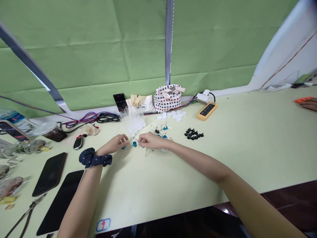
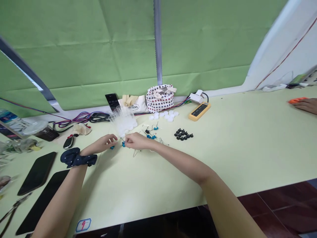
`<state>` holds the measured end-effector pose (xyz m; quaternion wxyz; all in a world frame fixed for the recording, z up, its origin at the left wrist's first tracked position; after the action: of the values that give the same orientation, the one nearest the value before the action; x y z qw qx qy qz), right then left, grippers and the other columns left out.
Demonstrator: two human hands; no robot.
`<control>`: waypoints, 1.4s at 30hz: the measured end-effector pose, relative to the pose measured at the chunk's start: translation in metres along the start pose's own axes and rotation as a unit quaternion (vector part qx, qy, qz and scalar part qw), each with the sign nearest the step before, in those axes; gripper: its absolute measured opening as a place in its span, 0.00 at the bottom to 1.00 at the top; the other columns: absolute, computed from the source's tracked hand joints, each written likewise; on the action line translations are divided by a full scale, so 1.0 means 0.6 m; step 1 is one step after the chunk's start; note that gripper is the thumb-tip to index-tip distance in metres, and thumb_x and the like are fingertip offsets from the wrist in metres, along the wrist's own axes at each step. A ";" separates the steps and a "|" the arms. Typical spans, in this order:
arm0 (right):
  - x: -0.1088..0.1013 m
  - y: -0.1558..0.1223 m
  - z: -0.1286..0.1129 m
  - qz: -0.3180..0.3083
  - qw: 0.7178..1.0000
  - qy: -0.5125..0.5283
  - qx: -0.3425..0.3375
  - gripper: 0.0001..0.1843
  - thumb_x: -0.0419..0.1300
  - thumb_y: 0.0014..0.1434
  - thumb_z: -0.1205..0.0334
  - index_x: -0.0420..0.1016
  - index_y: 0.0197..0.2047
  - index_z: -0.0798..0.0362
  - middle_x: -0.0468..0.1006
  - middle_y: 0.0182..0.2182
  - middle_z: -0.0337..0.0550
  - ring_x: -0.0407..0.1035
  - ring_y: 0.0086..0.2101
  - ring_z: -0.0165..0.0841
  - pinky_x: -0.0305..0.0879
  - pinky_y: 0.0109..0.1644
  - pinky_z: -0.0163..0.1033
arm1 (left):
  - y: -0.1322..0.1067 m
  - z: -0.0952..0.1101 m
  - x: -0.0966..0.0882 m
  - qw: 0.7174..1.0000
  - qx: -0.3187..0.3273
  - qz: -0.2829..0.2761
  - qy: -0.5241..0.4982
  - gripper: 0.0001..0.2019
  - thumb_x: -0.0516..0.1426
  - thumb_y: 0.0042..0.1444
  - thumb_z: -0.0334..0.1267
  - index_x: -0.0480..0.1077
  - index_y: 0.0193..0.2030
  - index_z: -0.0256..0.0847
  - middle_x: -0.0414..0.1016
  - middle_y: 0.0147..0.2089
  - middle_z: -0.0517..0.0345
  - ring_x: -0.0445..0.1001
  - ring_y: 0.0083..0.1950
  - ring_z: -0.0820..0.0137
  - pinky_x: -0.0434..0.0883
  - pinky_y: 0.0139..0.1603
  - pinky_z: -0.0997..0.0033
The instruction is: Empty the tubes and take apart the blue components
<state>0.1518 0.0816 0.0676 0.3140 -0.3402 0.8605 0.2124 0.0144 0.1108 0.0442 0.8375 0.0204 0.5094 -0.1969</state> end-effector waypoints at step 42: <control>-0.051 -0.153 0.105 0.133 0.923 0.337 0.130 0.18 0.61 0.52 0.52 0.79 0.36 0.61 0.69 0.18 0.36 0.56 0.16 0.21 0.51 0.19 0.29 | 0.011 0.168 0.165 0.777 0.094 -0.011 -0.623 0.14 0.61 0.54 0.34 0.73 0.48 0.37 0.77 0.44 0.51 0.75 0.38 0.71 0.69 0.47 0.67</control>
<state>0.2602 0.0693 0.0296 0.0159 -0.2306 0.9729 0.0110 0.1418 0.0629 0.0063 0.9635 -0.0334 -0.1440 -0.2232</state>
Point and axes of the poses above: each hand's wrist, its own y-axis towards the middle knuckle, its own x-axis out of the palm, z = x × y, the point moved 10 cm from there along y, towards the middle knuckle
